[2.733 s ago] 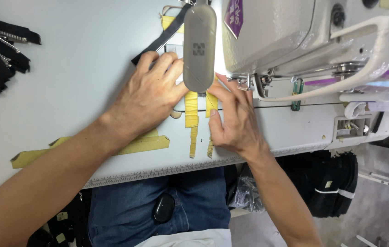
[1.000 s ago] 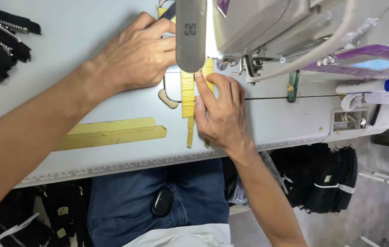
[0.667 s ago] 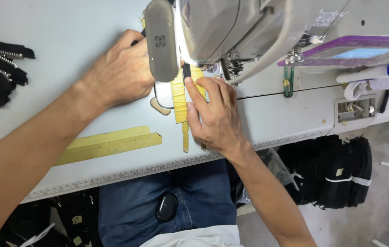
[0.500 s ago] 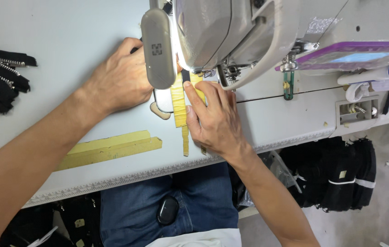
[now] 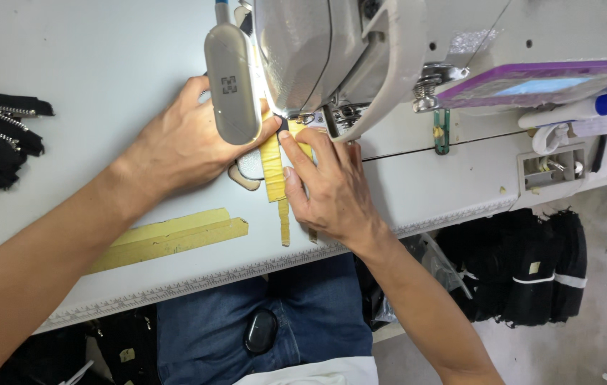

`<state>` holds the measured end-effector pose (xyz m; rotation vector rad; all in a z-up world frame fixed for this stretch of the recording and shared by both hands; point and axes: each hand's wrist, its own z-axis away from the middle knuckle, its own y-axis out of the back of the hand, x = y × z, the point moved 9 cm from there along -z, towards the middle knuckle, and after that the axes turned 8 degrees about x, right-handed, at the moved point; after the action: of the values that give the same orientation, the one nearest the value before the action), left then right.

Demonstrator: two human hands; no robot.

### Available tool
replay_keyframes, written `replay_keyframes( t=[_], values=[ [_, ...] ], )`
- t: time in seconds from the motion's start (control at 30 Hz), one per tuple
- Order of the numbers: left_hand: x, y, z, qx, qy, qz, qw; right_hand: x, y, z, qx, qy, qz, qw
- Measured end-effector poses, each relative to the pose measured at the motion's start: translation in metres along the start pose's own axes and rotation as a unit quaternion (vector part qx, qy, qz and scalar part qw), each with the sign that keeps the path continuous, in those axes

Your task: The person aligns a black zipper with yellow tape guides on a sewing machine table and sews along the zipper teeth. They guide the zipper through the machine, stitch along its length, and then remove the finished piece to place it with other completed zippers.

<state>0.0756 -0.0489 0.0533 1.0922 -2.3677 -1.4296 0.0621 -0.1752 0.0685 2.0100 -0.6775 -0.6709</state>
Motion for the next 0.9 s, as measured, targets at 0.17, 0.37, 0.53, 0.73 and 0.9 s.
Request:
replay_keyframes(
  t=[0.17,0.37,0.53,0.73,0.9],
  values=[
    [0.009,0.026,-0.016,0.049,-0.015,-0.060,0.997,0.005,-0.001,-0.003,0.014,0.013,-0.021,1.000],
    [0.007,0.025,-0.009,0.030,-0.002,-0.114,0.993,0.005,-0.008,-0.008,0.032,0.014,-0.027,0.999],
    [0.006,0.016,-0.001,-0.023,0.024,-0.118,0.993,0.000,-0.003,-0.020,0.032,0.025,-0.044,0.998],
    [0.000,0.012,0.011,-0.017,0.074,-0.066,0.995,-0.013,0.005,-0.032,0.075,0.053,-0.047,0.995],
    [-0.003,0.004,0.027,0.071,0.124,-0.003,0.990,0.000,-0.010,-0.019,0.098,0.019,-0.071,0.993]
  ],
)
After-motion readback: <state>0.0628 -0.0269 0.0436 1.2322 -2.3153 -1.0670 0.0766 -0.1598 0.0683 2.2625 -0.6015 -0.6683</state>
